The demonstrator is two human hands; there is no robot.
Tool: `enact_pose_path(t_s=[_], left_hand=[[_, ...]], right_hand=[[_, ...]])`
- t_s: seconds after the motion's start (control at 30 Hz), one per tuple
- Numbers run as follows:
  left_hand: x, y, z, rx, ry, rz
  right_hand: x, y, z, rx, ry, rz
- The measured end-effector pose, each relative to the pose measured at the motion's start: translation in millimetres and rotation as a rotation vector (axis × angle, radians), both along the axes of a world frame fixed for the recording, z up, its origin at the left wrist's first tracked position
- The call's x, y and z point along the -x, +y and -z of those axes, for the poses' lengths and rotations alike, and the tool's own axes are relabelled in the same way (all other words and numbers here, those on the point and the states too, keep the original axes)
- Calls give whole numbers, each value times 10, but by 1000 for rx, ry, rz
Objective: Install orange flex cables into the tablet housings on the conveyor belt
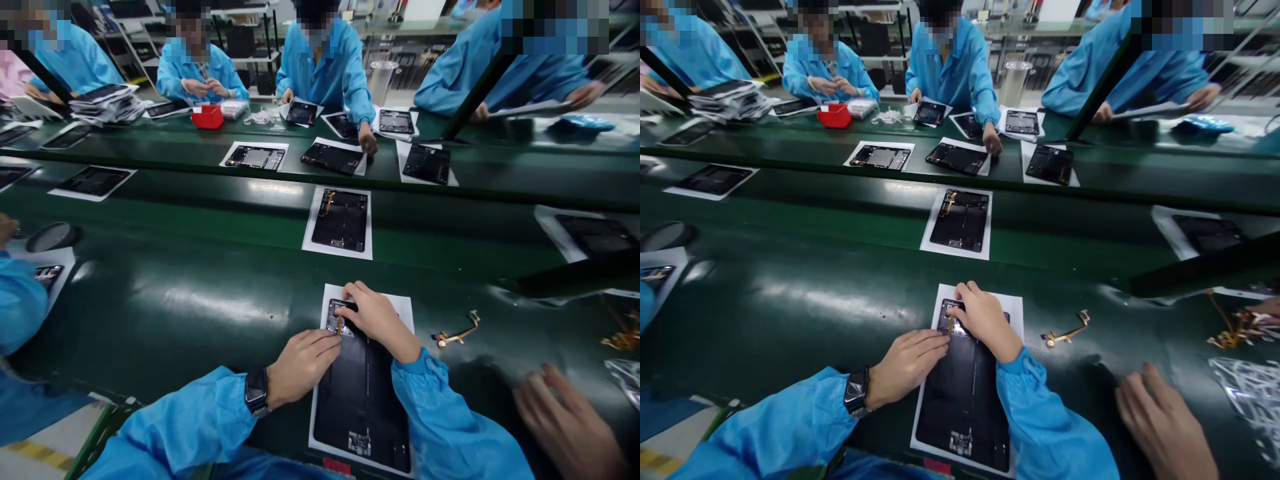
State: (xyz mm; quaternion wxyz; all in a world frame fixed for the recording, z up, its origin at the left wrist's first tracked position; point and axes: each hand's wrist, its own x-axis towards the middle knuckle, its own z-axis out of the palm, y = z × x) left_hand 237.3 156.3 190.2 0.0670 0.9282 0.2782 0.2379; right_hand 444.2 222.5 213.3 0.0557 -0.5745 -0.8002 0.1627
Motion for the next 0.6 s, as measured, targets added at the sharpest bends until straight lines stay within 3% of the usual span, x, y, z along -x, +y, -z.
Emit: enact_pose_path(t_s=[0.6], left_hand=[[-49, -28, -67, -59, 90, 34]], right_hand=[[-20, 18, 36, -2, -19, 11]])
